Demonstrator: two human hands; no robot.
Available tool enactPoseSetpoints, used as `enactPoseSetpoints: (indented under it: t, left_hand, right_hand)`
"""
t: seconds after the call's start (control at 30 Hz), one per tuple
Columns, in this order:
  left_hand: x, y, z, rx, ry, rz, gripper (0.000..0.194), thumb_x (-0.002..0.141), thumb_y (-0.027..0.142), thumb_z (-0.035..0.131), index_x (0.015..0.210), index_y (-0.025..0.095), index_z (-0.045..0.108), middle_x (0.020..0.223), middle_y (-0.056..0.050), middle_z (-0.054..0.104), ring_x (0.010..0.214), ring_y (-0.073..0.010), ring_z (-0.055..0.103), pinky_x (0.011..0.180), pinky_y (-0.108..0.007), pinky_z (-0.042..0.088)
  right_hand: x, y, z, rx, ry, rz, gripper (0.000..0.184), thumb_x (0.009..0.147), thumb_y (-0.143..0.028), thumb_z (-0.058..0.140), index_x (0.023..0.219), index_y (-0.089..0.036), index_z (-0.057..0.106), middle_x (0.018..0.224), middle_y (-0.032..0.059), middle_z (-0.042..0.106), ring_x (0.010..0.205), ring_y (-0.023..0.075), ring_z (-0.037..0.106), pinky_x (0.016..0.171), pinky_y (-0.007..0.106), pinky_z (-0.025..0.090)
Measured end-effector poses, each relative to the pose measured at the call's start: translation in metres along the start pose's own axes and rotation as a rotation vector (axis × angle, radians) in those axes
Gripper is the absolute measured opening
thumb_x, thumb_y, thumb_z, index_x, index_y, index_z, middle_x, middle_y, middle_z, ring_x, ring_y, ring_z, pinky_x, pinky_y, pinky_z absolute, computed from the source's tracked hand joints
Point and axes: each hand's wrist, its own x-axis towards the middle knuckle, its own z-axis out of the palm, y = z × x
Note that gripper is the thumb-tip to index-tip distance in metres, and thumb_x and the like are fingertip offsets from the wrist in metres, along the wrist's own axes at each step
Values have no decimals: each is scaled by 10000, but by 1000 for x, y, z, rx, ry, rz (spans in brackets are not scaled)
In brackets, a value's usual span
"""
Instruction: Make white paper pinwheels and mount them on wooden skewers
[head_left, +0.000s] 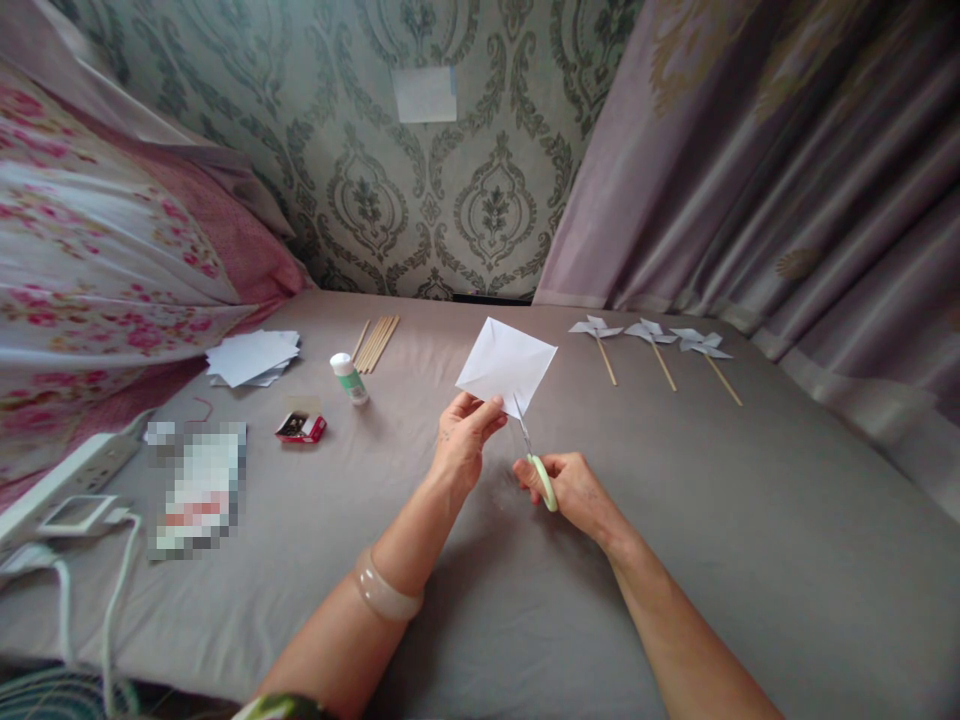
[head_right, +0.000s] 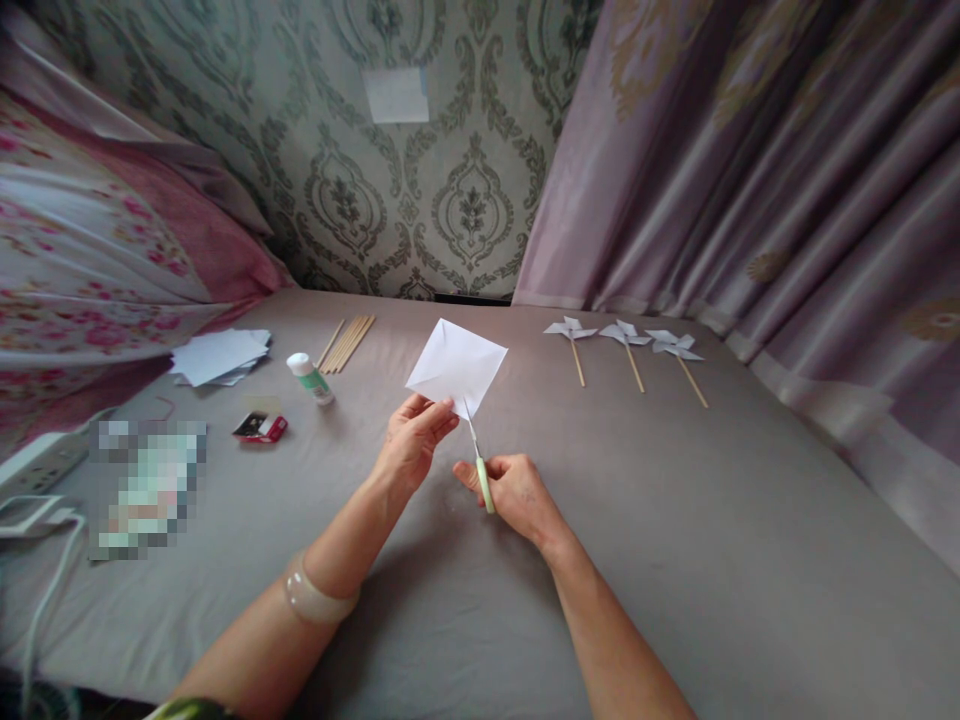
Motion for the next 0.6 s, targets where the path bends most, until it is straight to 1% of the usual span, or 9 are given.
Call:
enactPoseSetpoints:
  t: [0.23,0.4,0.6]
  left_hand:
    - [-1,1,0,-12,-4,1,312,531,287,844,770,179,676,759,3,669,663,-104,589,699,-256,465]
    - [-1,1,0,-18,-9,1,315,544,296,841,790,180,682,772,-5,678,685,-116,603,707,-261,470]
    - [0,0,-1,-35,-16,6,313,547,278,843,790,171,678,750,2,669,647,-94,587,670,-234,469]
  right_hand:
    - [1,-2,2,-20,31,46,479,673,-589,679,508,-153,570,447,-19,503,436,88,384,445,232,295]
    - [1,-3,3,-38,55,30,456,696,-561,650,506,-157,559,452,-15,496,449,99,389,453,240,296]
    - [2,0,4,-90,87,14,436,705,-516,624,470,-161,533,428,-24,465,435,93,381,447,234,275]
